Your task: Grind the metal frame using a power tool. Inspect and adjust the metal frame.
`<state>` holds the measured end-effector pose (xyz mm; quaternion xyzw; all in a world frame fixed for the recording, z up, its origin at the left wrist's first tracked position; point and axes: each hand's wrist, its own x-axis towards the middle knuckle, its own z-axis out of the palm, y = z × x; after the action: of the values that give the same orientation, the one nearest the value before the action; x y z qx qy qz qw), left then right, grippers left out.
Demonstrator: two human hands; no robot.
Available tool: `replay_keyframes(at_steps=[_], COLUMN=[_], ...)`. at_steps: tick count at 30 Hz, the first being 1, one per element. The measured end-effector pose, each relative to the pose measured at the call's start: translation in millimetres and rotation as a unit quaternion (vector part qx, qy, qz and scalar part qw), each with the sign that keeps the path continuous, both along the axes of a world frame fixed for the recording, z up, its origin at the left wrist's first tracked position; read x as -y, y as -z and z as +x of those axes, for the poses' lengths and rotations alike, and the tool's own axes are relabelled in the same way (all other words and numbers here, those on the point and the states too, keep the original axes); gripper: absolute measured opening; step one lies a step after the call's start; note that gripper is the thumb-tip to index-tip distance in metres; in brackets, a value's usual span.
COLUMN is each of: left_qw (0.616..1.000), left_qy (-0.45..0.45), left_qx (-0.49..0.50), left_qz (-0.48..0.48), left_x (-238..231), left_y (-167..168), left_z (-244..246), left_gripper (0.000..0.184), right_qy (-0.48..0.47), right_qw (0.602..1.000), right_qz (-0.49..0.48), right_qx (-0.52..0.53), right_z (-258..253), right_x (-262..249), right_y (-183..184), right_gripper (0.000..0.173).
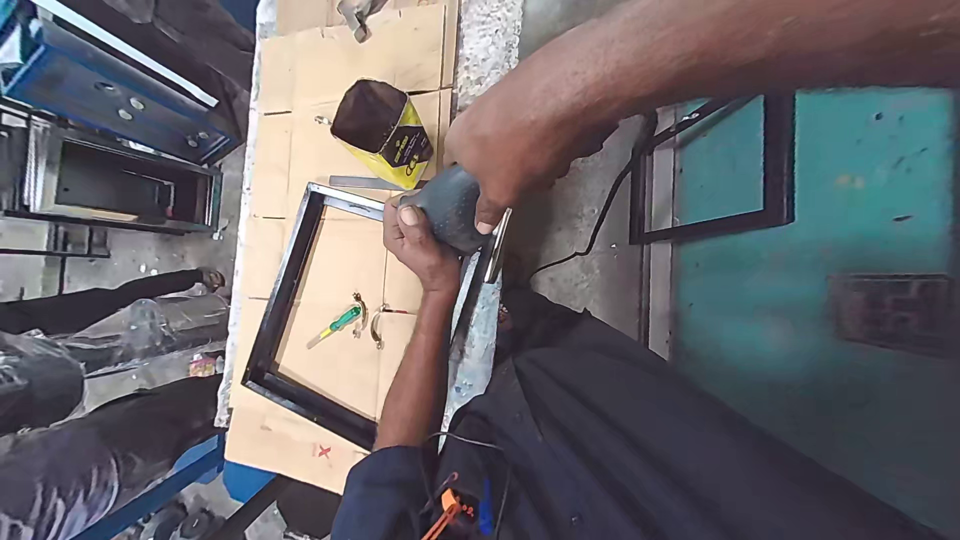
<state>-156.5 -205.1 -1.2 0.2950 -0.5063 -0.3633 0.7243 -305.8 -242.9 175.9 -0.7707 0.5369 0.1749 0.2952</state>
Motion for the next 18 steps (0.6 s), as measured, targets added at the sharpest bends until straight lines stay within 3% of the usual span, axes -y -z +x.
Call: replay_keyframes(at_steps=[1, 2, 3, 5, 11, 15, 17, 18], left_qw=[1.0, 1.0, 1.0, 1.0, 0.999, 0.998, 0.998, 0.998], left_qy=[0.002, 0.005, 0.006, 0.006, 0.027, 0.033, 0.03, 0.031], left_qx=[-0.003, -0.002, -0.003, -0.003, 0.027, 0.036, 0.04, 0.039], left_qz=[0.003, 0.003, 0.001, -0.001, 0.027, 0.036, 0.033, 0.033], left_x=[0.0, 0.4, 0.9, 1.5, -7.4, -11.2, -11.3, -11.4], left_y=[1.1, 2.4, 3.1, 3.5, 5.1, 6.9, 7.1, 7.4], left_z=[0.1, 0.5, 0.8, 0.8, 2.9, 4.4, 4.9, 5.2], left_gripper=[0.051, 0.051, 0.05, 0.05, 0.052, 0.053, 0.052, 0.051], right_qy=[-0.045, -0.074, -0.084, -0.073, -0.089, -0.122, -0.114, -0.068], right_qw=[0.995, 0.959, 0.965, 0.99, 0.988, 0.964, 0.945, 0.989], right_qz=[-0.05, -0.185, -0.172, -0.087, -0.097, -0.152, -0.187, -0.058], right_qx=[0.071, 0.2, 0.181, 0.082, 0.084, 0.18, 0.243, 0.118], right_z=[-20.1, -41.0, -48.4, -45.9, -46.2, -51.8, -41.5, -21.1], right_x=[12.5, 27.9, 47.3, 69.2, 66.3, 57.0, 25.4, 6.3], right_y=[36.8, 104.3, 133.9, 146.7, 144.4, 144.8, 104.0, 39.1], right_gripper=[0.046, 0.06, 0.067, 0.071, 0.069, 0.071, 0.057, 0.044])
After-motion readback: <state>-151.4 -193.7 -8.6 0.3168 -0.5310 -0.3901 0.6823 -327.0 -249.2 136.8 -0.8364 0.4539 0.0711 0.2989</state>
